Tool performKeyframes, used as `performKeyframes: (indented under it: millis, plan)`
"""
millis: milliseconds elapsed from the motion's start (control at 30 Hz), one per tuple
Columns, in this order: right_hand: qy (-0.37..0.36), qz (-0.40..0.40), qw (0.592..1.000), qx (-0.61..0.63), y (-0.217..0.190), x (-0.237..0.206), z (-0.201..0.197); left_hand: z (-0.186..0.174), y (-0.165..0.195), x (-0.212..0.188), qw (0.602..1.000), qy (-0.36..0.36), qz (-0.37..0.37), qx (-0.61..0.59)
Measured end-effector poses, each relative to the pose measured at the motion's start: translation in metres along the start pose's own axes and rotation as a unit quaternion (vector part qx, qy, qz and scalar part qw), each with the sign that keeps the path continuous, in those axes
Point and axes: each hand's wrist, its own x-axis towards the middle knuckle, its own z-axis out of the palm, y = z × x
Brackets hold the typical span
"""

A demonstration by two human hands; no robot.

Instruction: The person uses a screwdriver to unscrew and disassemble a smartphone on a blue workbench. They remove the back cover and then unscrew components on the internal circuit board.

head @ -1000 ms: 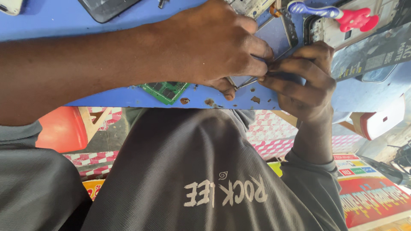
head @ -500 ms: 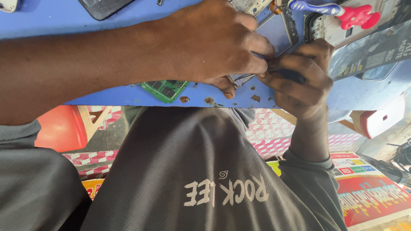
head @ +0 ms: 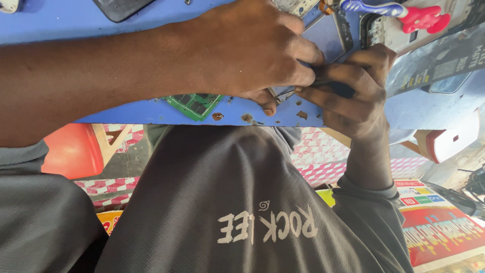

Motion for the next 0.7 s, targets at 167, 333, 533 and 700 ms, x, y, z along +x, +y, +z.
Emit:
performKeyframes:
  millis: [167, 333, 533, 700]
  plan:
    - [-0.001, -0.014, 1.000, -0.019, -0.001, 0.007, -0.002, 0.001, -0.001, -0.002, 0.999, 0.032, 0.009, 0.003]
    - [-0.009, -0.034, 0.999, -0.031, -0.001, 0.011, -0.006, 0.003, 0.000, 0.000, 1.000, -0.003, -0.006, -0.010]
    - [0.004, -0.055, 0.998, -0.027, 0.004, 0.009, -0.004, 0.007, -0.003, -0.001, 0.999, 0.028, 0.009, -0.040]
    - [-0.002, -0.043, 0.999, 0.001, 0.008, 0.002, -0.003, 0.009, -0.004, 0.002, 0.998, 0.012, 0.009, -0.058]
